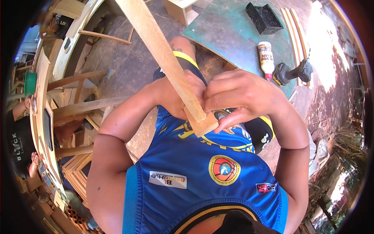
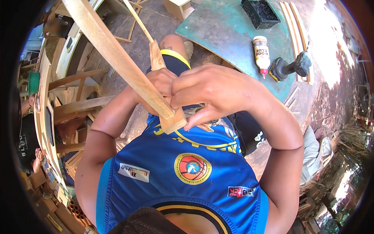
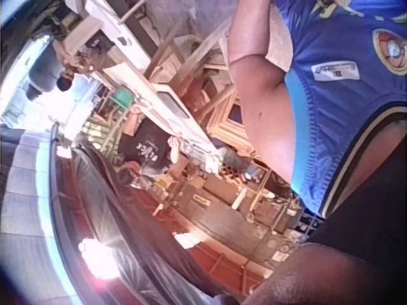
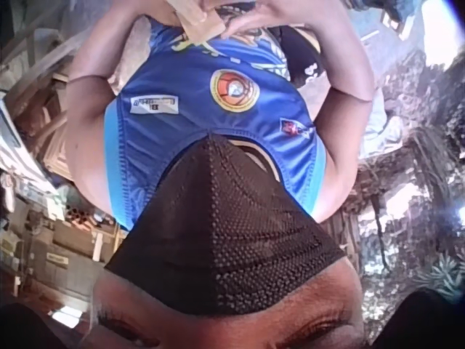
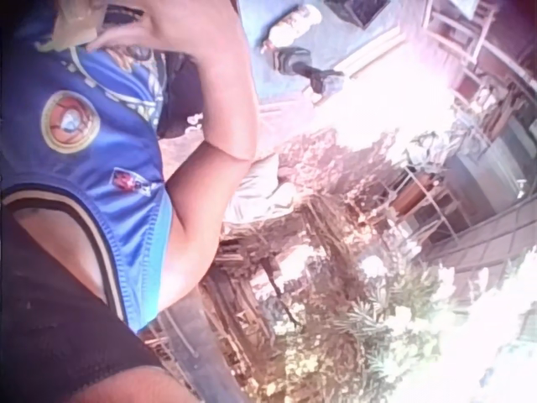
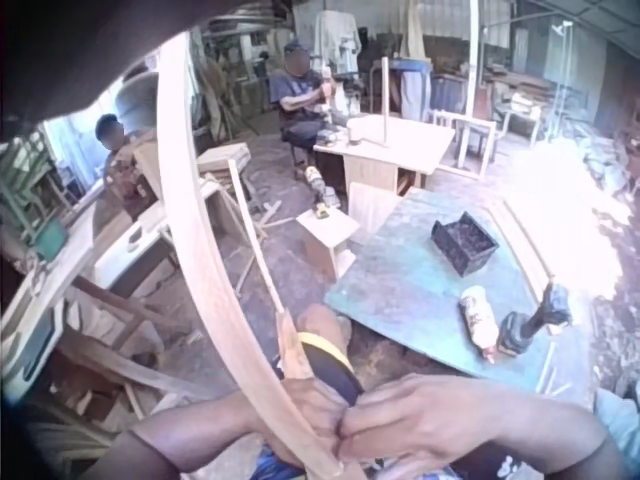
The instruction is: Assembling a wooden frame by applying glue and using a power drill.
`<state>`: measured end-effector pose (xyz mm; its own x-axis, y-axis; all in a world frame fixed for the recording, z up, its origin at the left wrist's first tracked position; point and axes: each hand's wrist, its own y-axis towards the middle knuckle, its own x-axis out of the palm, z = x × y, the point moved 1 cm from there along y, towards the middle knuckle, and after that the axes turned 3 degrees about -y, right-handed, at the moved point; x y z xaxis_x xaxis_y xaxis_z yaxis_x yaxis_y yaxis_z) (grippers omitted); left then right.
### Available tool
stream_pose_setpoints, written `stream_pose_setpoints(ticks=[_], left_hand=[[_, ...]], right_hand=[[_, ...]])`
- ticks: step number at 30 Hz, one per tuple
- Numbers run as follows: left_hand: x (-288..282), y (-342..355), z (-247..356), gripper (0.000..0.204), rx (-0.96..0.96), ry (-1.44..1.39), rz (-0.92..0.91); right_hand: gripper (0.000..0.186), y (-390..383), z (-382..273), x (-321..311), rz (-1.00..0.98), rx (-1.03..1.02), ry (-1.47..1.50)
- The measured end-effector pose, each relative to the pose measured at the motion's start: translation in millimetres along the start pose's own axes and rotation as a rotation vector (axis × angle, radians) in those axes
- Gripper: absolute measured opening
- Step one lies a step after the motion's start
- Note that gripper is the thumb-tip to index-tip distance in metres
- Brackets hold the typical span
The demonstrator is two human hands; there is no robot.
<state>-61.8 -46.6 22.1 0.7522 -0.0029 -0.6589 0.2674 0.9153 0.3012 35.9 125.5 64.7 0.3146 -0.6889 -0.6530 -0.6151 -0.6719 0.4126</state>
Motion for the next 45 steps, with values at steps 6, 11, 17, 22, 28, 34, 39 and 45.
stream_pose_setpoints(ticks=[6, 11, 17, 22, 28, 34, 39, 45], left_hand=[[-7, 2, 0, 0.018, -0.030, -0.085, -0.010], [-4, 0, -2, 0.018, -0.014, -0.105, 0.049], [-8, 3, -5, 0.022, 0.045, -0.062, 0.082], [1, 10, -9, 0.018, 0.070, -0.002, 0.142], [15, 23, -22, 0.020, 0.002, 0.109, 0.197], [24, 29, -31, 0.033, -0.297, 0.076, 0.182], [20, 40, -27, 0.031, -0.211, 0.110, 0.234], [21, 40, -31, 0.032, -0.249, 0.047, 0.220]], right_hand=[[0.028, 7, 7, 4, 0.054, -0.066, 0.159], [0.034, 3, 10, 9, 0.104, -0.137, 0.320], [0.037, -27, 16, 8, 0.580, 0.047, 0.804], [0.019, -51, 6, -2, 0.614, 0.261, 0.580], [0.011, -70, -6, -17, 0.589, 0.280, 0.327], [0.030, -64, -35, -22, 0.441, 0.446, 0.035], [0.040, -41, -46, -19, 0.222, 0.386, -0.349], [0.031, -32, -45, -21, 0.116, 0.415, -0.391]])
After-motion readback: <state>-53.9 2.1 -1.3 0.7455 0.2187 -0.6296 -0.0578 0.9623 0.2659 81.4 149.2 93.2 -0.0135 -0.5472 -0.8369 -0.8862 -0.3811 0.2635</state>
